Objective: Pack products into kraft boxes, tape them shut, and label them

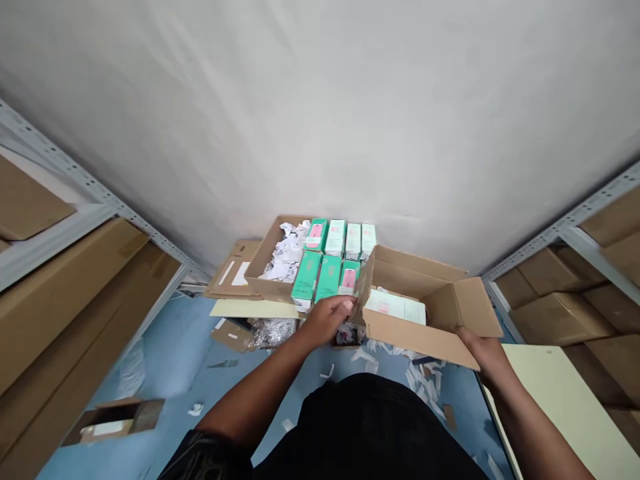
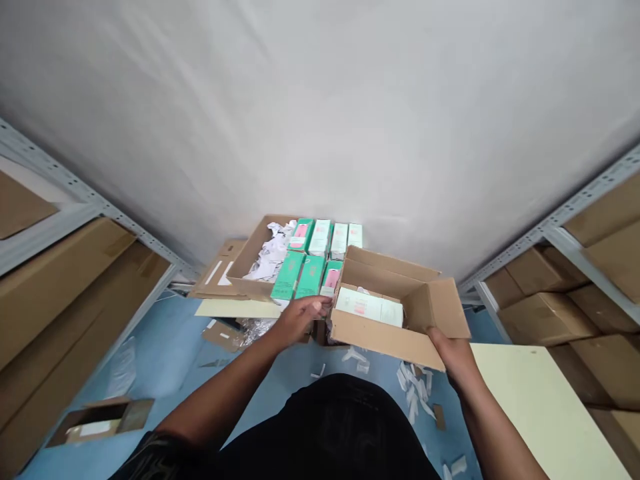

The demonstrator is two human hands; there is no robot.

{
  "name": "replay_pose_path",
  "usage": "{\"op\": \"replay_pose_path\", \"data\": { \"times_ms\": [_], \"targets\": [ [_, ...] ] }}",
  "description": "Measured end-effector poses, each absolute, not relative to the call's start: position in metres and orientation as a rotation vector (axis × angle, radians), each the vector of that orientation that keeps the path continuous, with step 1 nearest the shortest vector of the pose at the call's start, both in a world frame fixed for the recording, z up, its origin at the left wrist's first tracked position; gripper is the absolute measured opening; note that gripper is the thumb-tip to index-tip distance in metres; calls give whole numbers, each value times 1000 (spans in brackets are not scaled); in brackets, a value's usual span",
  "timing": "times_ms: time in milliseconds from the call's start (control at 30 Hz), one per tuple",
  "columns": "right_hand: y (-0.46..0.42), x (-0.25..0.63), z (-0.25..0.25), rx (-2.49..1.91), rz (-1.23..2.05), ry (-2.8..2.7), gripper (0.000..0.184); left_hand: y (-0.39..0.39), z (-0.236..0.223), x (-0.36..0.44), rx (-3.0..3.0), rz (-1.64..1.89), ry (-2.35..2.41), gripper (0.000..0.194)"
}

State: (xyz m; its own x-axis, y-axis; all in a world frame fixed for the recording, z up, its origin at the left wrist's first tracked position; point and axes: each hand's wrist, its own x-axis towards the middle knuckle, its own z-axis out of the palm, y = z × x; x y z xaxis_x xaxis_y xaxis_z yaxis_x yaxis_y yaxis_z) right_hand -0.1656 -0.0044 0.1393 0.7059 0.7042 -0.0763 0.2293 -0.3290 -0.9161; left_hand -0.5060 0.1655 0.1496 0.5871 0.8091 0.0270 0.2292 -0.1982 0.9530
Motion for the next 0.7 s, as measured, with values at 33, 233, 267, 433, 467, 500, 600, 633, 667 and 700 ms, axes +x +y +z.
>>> {"op": "replay_pose_path", "data": {
  "times_ms": [33,233,267,433,467,500,600,633,667,700],
  "targets": [
    [2,-174,143,-1893,579,-716,57,184,149,-524,1711,666,902,53],
    [33,-220,168,-1911,560,-755,55,319,127,-599,2043,316,1548,42],
    [38,-225,171,-1913,556,-768,55,338,120,-603,2081,130,1566,48],
    [53,-237,177,-1998,559,-788,54,397,90,-599,1962,-211,1505,67],
    [54,-238,178,-2012,568,-787,54,404,85,-598,1917,-218,1476,64],
    [54,-239,179,-2019,576,-786,53,410,80,-599,1861,-211,1448,59],
    [55,-243,183,-2015,589,-772,52,427,66,-609,1777,-102,1431,45],
    [55,-244,184,-2016,588,-767,52,432,61,-614,1798,-58,1449,42],
    [55,-245,186,-2021,588,-763,51,435,55,-619,1846,-12,1463,40],
    [56,-246,187,-2027,588,-763,51,438,50,-624,1901,24,1466,39]
  ]
}}
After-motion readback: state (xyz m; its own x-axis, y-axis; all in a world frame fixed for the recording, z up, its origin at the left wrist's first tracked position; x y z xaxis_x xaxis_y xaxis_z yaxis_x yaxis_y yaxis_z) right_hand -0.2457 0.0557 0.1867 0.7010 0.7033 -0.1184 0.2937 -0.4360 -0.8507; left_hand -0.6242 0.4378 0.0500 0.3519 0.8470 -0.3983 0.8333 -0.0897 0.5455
